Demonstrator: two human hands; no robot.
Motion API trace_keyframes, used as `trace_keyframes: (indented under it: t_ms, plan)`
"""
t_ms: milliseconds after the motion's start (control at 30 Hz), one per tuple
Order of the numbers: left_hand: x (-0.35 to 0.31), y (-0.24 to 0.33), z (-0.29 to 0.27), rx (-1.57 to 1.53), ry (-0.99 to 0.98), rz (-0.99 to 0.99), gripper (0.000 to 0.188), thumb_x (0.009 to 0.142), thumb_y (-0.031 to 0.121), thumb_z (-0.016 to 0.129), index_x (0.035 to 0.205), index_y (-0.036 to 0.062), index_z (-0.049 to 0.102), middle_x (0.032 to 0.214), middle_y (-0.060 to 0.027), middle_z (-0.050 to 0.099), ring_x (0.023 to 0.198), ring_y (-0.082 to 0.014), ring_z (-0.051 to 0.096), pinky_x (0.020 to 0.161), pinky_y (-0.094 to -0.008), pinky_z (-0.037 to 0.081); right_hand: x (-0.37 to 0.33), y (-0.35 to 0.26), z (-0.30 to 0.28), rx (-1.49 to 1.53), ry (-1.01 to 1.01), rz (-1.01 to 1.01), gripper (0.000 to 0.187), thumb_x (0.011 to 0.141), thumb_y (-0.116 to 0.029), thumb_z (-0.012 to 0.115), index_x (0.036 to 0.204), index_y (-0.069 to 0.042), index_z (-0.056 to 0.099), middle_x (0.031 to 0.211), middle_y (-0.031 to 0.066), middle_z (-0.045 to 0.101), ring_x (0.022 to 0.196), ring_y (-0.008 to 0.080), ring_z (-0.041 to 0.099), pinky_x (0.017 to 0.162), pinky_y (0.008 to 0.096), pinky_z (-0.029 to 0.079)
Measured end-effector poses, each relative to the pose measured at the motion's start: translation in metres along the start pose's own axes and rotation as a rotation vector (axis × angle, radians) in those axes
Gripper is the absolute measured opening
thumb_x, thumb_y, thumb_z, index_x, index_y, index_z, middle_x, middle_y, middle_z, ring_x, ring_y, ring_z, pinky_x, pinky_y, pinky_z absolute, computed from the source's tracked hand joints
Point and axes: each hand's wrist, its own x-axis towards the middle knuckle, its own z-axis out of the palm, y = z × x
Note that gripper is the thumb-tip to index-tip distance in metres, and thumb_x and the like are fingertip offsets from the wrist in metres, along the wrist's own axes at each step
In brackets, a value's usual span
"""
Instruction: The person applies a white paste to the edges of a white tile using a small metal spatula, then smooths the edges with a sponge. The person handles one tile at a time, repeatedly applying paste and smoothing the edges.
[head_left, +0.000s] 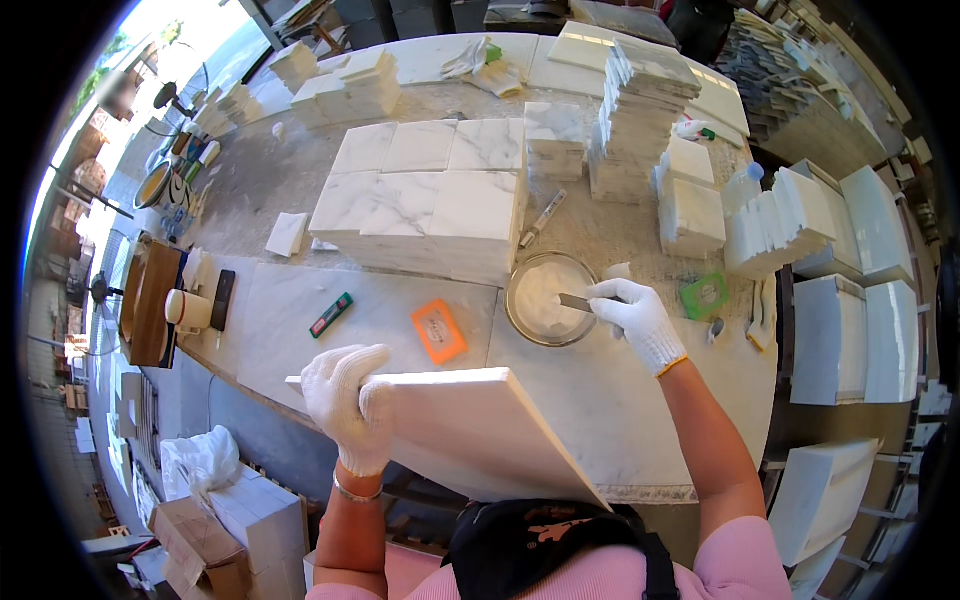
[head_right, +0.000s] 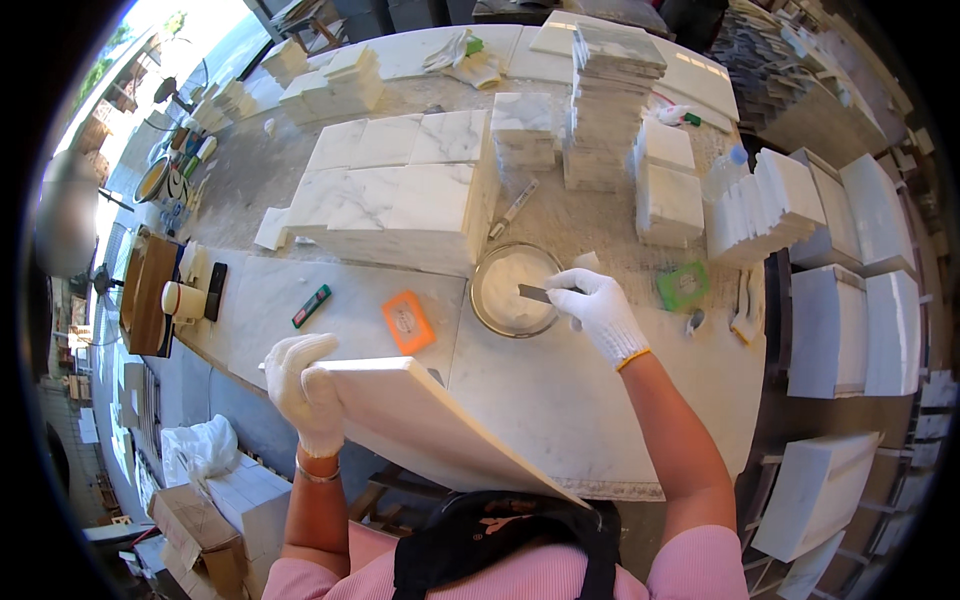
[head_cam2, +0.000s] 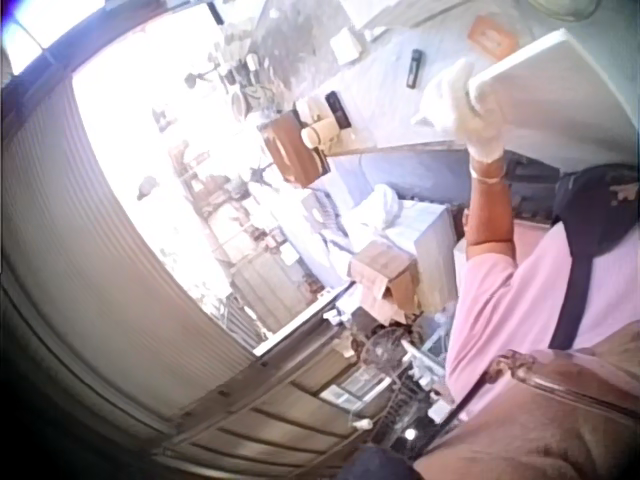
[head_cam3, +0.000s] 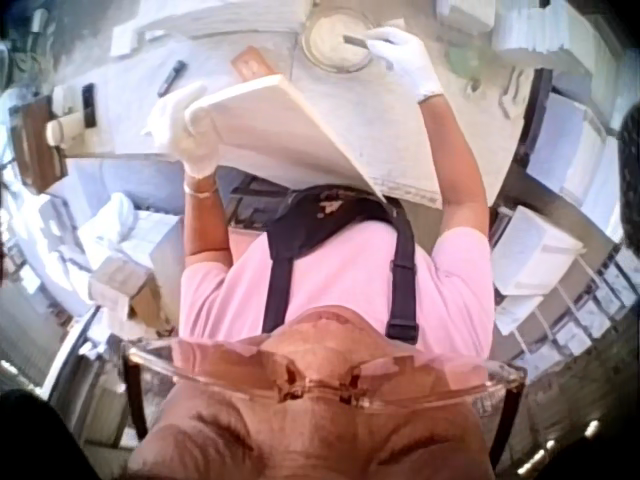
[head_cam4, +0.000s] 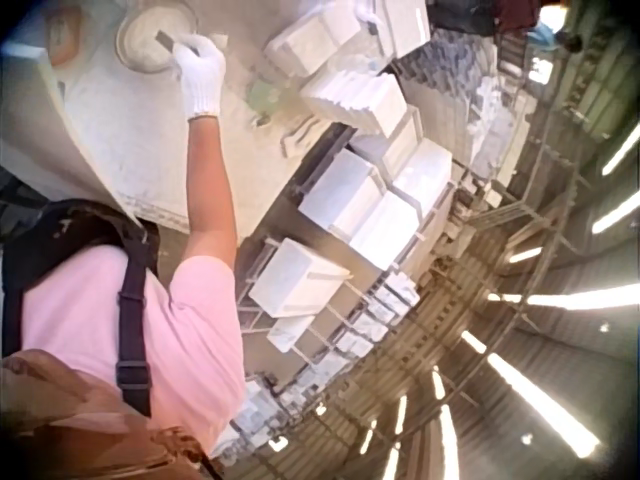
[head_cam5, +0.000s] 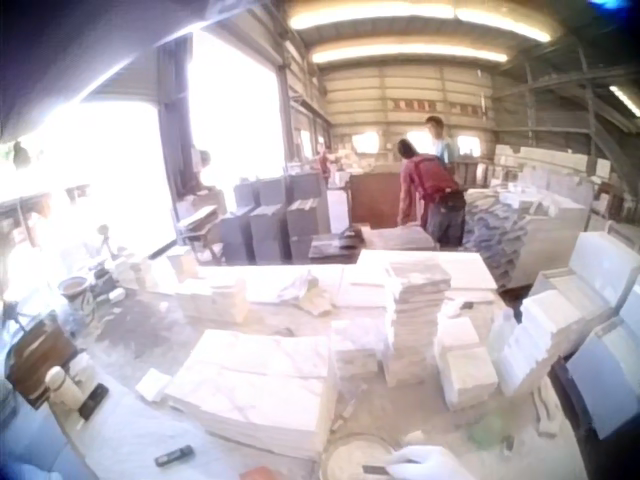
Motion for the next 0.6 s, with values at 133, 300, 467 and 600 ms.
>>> trace_keyframes:
  t_ms: [133,300,467,600]
  plan:
    - [0.001,-0.004,0.001,-0.004,0.055,0.043,0.048,0.099,0.053,0.056,0.090,0.0080,0.072,0.085,-0.0084,0.069,0.083,-0.0288,0.066,0.082,-0.0408,0.046,-0.033,-0.056,-0.003,0.072,-0.013,-0.055,0.023,0.091,-0.014,0.069,0.109,-0.002,0.074,0.080,0.0015,0.065,0.059,0.0050,0.052,0.053,0.0215,0.038]
    - [0.004,-0.002,0.002,-0.029,0.088,0.051,0.043,0.097,0.048,0.060,0.087,0.0082,0.071,0.080,-0.0083,0.068,0.078,-0.0287,0.065,0.079,-0.0402,0.046,-0.078,-0.121,-0.005,0.052,-0.017,-0.124,0.021,0.091,-0.013,0.069,0.109,-0.002,0.075,0.076,0.0019,0.066,0.056,0.0042,0.051,0.049,0.0196,0.034]
    - [0.005,0.000,-0.001,-0.031,0.052,0.028,0.044,0.099,0.047,0.056,0.086,0.0076,0.071,0.082,-0.0090,0.069,0.081,-0.0294,0.065,0.081,-0.0405,0.044,-0.105,-0.155,0.001,0.049,-0.041,-0.174,0.020,0.090,-0.011,0.069,0.107,-0.002,0.075,0.077,0.0029,0.067,0.055,0.0038,0.051,0.048,0.0190,0.036]
    - [0.007,0.002,-0.002,-0.048,0.060,0.017,0.042,0.098,0.046,0.058,0.085,0.0084,0.071,0.081,-0.0083,0.069,0.079,-0.0289,0.065,0.079,-0.0405,0.044,-0.117,-0.167,0.008,0.000,-0.076,-0.187,0.021,0.090,-0.010,0.069,0.107,-0.001,0.075,0.080,0.0032,0.069,0.059,0.0036,0.053,0.050,0.0179,0.039]
